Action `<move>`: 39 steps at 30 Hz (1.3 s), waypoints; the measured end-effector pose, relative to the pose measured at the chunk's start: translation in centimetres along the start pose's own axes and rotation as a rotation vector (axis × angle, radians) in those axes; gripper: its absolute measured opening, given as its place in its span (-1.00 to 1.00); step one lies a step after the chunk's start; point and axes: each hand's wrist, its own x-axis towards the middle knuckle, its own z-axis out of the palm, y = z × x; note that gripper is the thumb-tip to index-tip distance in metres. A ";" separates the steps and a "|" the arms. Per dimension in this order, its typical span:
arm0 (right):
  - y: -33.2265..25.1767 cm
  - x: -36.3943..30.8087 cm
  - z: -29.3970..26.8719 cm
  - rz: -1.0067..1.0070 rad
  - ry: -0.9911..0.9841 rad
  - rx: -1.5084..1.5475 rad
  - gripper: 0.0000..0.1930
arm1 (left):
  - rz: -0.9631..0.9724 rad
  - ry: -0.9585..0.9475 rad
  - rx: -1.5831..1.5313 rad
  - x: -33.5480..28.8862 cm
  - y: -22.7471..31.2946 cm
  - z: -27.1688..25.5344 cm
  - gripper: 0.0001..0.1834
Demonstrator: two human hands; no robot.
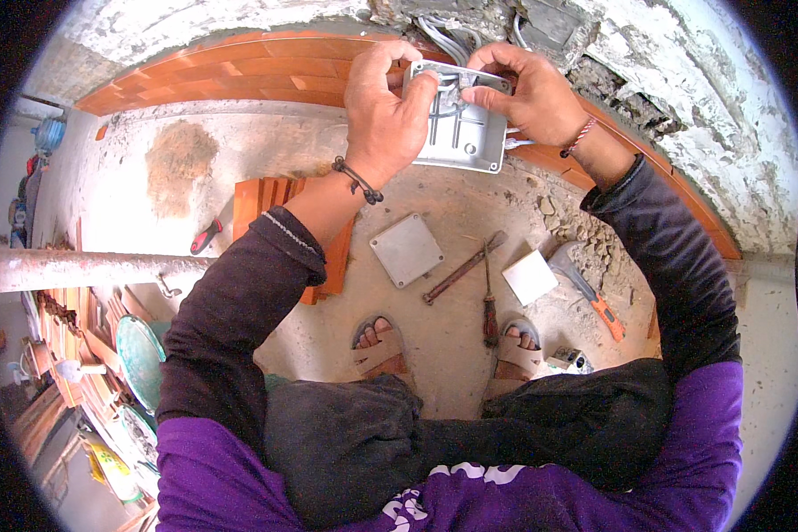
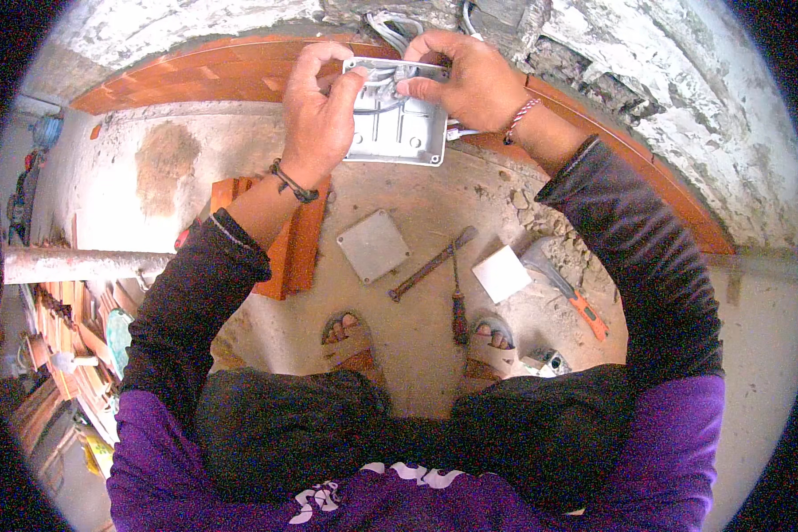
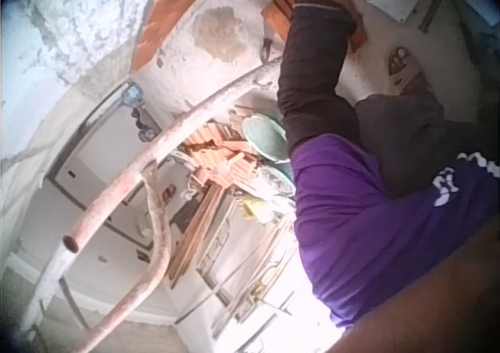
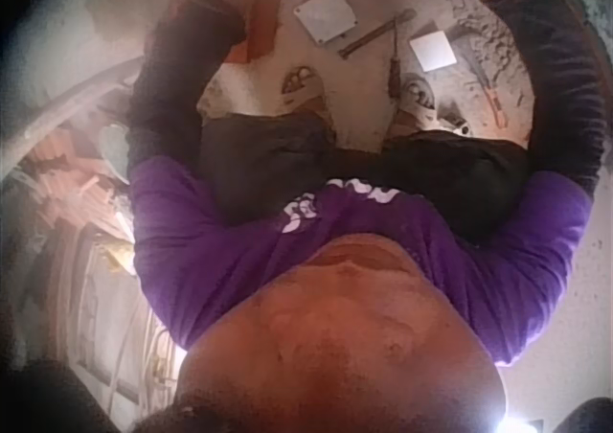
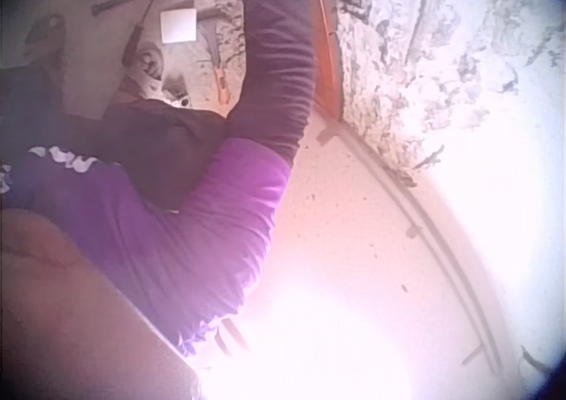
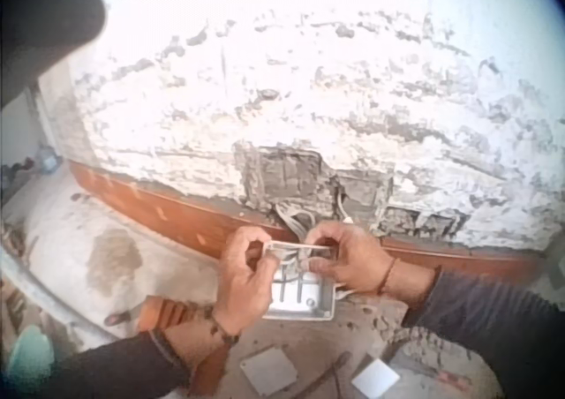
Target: The person connects wires to a white electrical box using green connectors, then places the box into a wall cavity and secures it with screws. They also handle a white cover plate and use a screwdriver to fasten components.
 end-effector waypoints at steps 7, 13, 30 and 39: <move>-0.5 -0.2 0.0 -0.046 0.085 -0.096 -0.75 | 0.142 -0.086 0.325 -1.2 3.0 -0.5 -0.66; 0.0 0.2 -0.3 0.000 0.009 -0.177 -0.74 | 0.138 -0.217 0.441 -1.1 1.8 -0.9 -0.56; 0.5 0.9 0.3 0.100 0.058 0.058 -0.70 | 0.196 -0.217 0.331 1.1 0.9 -0.5 -0.71; -1.6 1.0 1.5 0.151 0.211 -0.258 -0.42 | 0.092 -0.279 0.286 2.7 0.9 -0.6 -0.65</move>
